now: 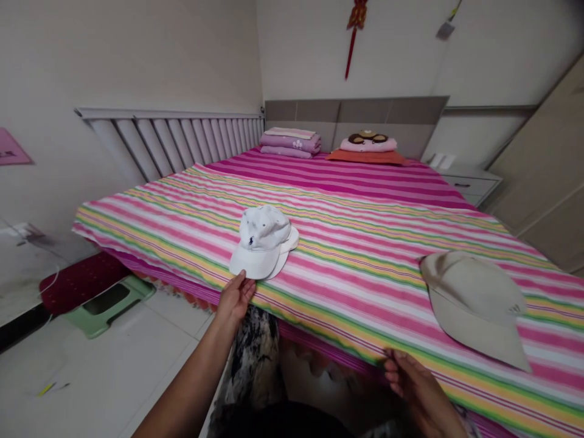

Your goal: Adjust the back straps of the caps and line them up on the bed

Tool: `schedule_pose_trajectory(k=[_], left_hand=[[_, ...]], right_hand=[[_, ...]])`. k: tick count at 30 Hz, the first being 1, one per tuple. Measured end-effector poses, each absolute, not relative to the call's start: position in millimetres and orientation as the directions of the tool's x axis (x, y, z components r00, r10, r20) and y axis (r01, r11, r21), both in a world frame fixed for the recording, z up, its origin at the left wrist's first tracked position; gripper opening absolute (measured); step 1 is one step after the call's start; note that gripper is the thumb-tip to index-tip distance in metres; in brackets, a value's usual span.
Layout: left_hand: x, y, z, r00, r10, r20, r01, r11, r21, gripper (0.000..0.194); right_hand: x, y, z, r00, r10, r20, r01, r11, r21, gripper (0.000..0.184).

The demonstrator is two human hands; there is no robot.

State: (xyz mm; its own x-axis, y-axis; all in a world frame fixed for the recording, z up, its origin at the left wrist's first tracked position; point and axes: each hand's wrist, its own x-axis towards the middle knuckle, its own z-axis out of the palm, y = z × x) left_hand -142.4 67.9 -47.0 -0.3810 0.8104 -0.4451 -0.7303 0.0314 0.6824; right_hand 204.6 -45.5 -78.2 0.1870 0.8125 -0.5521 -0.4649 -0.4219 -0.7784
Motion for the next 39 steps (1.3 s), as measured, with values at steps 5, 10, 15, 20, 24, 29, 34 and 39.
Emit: schedule_pose_trajectory(k=[5, 10, 15, 20, 24, 29, 34, 39], left_hand=[[-140.3, 72.3, -23.8, -0.36, 0.87, -0.337, -0.752, -0.057, 0.656, 0.016], [-121.0, 59.4, -17.1, -0.167, 0.984, -0.054, -0.762, -0.094, 0.64, 0.026], [-84.1, 27.4, -41.0, 0.116, 0.99, -0.077, -0.75, 0.138, 0.647, 0.04], [-54.5, -1.7, -80.0, 0.426, 0.899, -0.103, -0.645, 0.382, 0.662, 0.037], [-46.5, -13.1, -100.0, 0.585, 0.802, -0.122, -0.545, 0.5, 0.673, 0.04], [-52.8, -4.5, -102.2, 0.618, 0.772, -0.148, -0.568, 0.568, 0.596, 0.031], [-52.3, 22.0, -87.2, 0.577, 0.781, -0.238, -0.609, 0.606, 0.512, 0.035], [-45.6, 41.5, -54.2, 0.552, 0.768, -0.324, -0.607, 0.637, 0.476, 0.034]], right_hand=[[189.5, -49.0, -84.9, 0.116, 0.836, -0.537, -0.418, -0.449, -0.79, 0.034], [171.3, -46.4, -84.2, 0.029, 0.873, -0.487, -0.349, -0.448, -0.823, 0.031], [158.3, -25.6, -51.7, -0.095, 0.948, -0.305, -0.337, -0.319, -0.886, 0.033], [154.8, 4.3, -10.0, -0.122, 0.99, -0.066, -0.555, -0.123, -0.823, 0.049], [147.4, 11.4, -1.1, 0.037, 0.997, -0.067, -0.651, -0.027, -0.759, 0.034], [142.2, 0.0, -8.2, 0.075, 0.99, -0.119, -0.701, -0.032, -0.712, 0.036], [153.3, -14.5, -14.3, 0.106, 0.99, -0.099, -0.683, 0.0, -0.73, 0.033], [164.8, -32.6, -23.9, 0.056, 0.99, -0.128, -0.531, -0.079, -0.844, 0.031]])
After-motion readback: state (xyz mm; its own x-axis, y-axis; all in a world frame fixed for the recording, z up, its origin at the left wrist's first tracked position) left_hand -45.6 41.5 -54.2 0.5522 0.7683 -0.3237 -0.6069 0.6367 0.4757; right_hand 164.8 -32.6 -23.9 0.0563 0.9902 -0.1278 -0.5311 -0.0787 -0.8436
